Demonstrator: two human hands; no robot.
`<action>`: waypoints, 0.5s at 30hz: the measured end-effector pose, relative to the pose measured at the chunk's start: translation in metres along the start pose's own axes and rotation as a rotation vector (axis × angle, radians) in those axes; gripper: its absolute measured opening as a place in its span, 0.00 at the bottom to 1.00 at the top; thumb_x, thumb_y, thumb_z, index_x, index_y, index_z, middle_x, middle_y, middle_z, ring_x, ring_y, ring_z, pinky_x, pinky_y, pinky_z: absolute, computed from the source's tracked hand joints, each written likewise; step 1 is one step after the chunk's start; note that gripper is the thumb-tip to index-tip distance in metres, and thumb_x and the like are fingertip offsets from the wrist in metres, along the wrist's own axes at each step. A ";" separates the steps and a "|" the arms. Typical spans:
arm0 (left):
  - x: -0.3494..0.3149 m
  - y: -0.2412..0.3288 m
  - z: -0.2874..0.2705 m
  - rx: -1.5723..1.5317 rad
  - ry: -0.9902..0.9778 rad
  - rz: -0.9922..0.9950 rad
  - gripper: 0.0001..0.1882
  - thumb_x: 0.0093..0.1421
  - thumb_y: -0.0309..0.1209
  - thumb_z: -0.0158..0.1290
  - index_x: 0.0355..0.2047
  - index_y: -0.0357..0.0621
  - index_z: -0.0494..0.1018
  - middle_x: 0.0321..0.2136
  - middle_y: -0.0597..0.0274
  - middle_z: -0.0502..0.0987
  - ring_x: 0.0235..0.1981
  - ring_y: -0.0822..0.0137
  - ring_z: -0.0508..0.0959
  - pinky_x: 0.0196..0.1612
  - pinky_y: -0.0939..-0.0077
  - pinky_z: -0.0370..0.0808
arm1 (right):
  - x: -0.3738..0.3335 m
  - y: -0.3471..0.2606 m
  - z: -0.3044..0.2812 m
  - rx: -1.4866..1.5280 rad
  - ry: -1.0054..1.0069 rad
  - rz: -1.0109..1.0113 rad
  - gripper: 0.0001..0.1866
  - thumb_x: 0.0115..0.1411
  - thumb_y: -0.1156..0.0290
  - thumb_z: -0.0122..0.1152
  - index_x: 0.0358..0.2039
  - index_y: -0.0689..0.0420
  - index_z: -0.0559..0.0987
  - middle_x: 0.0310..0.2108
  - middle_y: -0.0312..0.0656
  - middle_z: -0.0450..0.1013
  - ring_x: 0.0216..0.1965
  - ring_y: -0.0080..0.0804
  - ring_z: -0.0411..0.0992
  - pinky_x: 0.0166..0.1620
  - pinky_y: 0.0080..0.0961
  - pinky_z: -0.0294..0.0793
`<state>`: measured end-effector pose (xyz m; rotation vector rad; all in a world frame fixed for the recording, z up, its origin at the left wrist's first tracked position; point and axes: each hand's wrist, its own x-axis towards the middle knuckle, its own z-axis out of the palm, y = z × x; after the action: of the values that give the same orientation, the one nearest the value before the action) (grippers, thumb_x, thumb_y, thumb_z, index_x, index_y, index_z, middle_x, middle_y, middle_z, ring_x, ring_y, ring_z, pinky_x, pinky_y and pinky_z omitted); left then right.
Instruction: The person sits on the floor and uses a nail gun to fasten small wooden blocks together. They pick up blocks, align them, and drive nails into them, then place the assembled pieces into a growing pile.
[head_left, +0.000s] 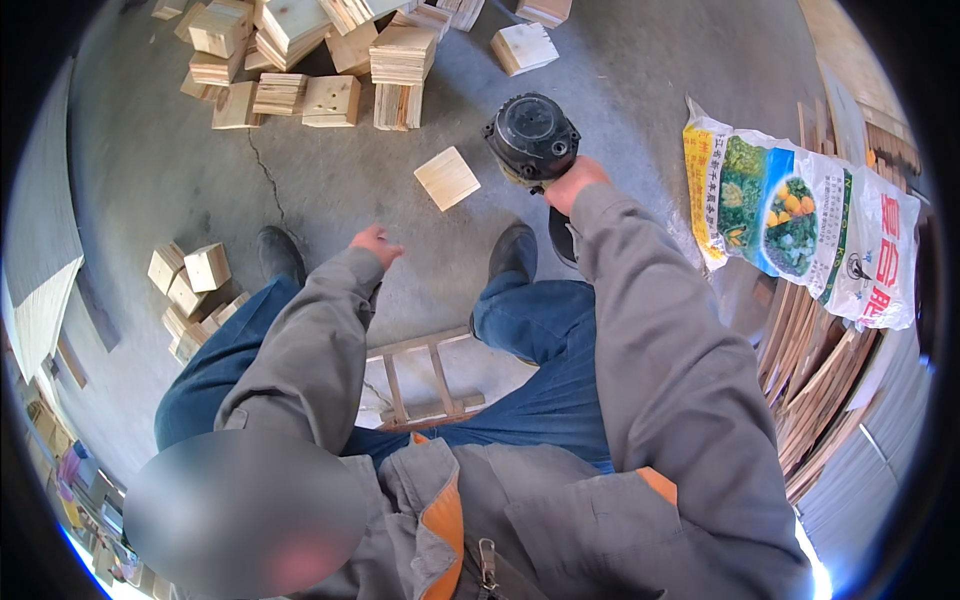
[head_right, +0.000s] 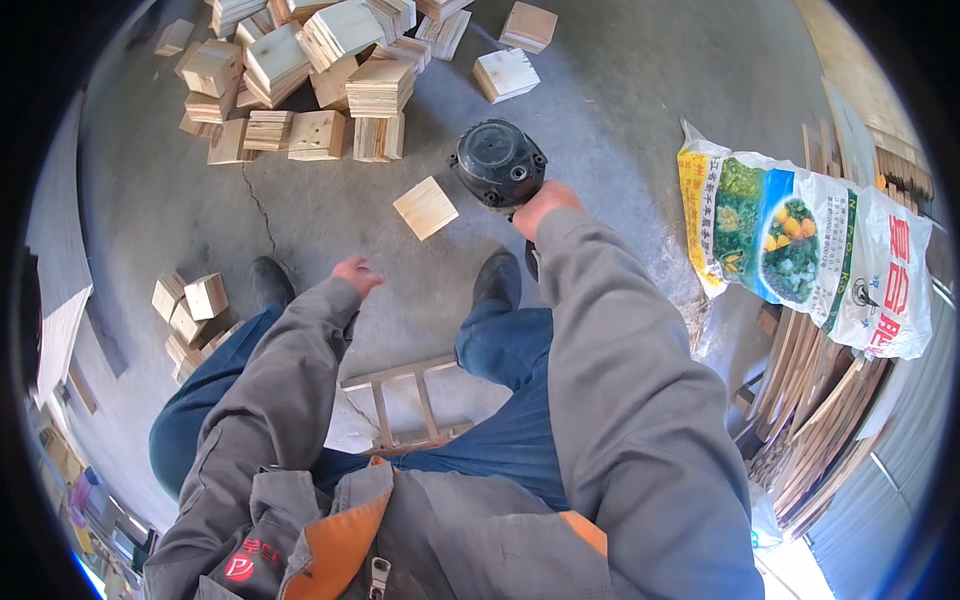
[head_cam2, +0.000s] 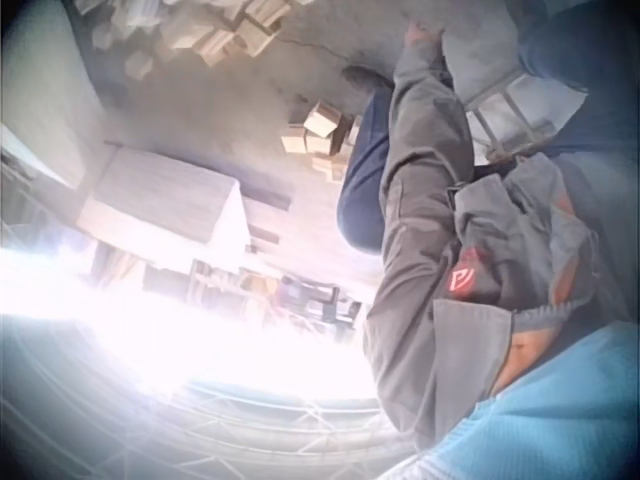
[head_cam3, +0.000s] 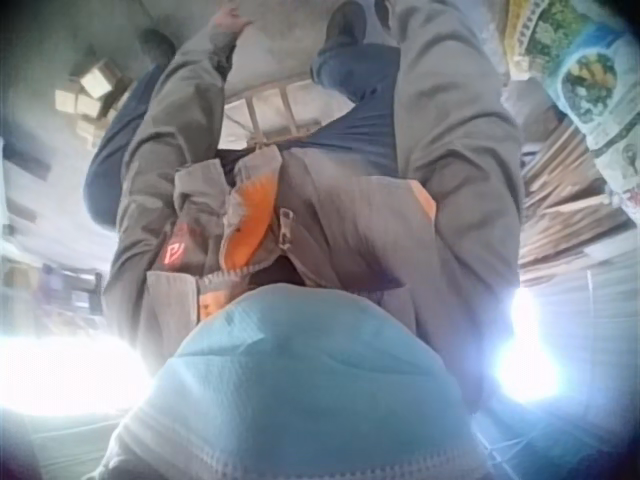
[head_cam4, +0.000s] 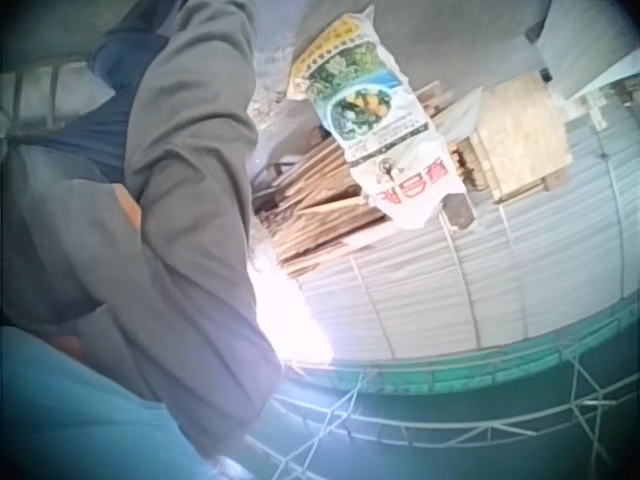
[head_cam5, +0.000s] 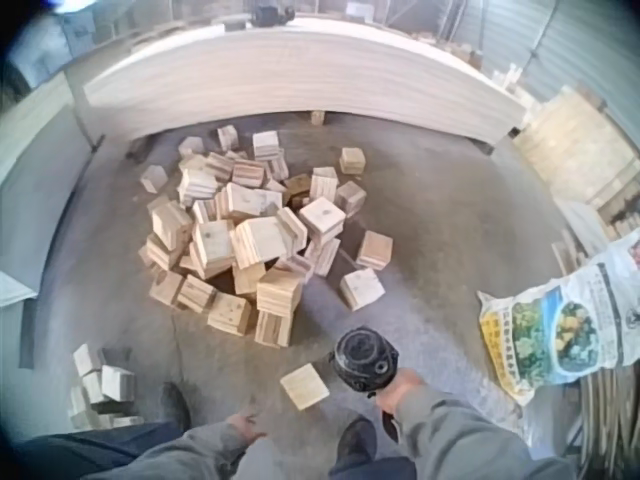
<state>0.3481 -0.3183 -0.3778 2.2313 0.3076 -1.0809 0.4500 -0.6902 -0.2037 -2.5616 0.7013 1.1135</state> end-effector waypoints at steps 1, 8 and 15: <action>-0.001 -0.009 -0.009 -0.022 0.005 0.000 0.37 0.49 0.37 0.73 0.56 0.30 0.73 0.46 0.44 0.82 0.48 0.53 0.83 0.52 0.64 0.80 | -0.001 -0.003 0.001 0.010 -0.028 -0.019 0.17 0.56 0.67 0.64 0.44 0.60 0.85 0.48 0.57 0.80 0.54 0.53 0.77 0.55 0.39 0.77; -0.055 0.088 -0.147 -0.205 0.183 0.315 0.32 0.53 0.38 0.71 0.53 0.31 0.76 0.46 0.47 0.83 0.46 0.59 0.83 0.53 0.66 0.80 | 0.009 0.018 0.015 0.081 -0.084 -0.059 0.15 0.50 0.70 0.69 0.39 0.60 0.86 0.34 0.49 0.83 0.41 0.42 0.83 0.47 0.35 0.80; -0.243 0.166 -0.286 -0.324 0.351 0.796 0.27 0.63 0.34 0.65 0.59 0.36 0.72 0.46 0.53 0.81 0.47 0.66 0.81 0.51 0.72 0.80 | 0.002 0.034 0.025 0.131 0.010 -0.110 0.11 0.47 0.72 0.72 0.32 0.61 0.86 0.26 0.44 0.82 0.29 0.36 0.82 0.37 0.33 0.81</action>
<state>0.4471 -0.2512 0.0145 1.9448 -0.2445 -0.1987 0.4180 -0.7095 -0.2235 -2.4648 0.6060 0.9864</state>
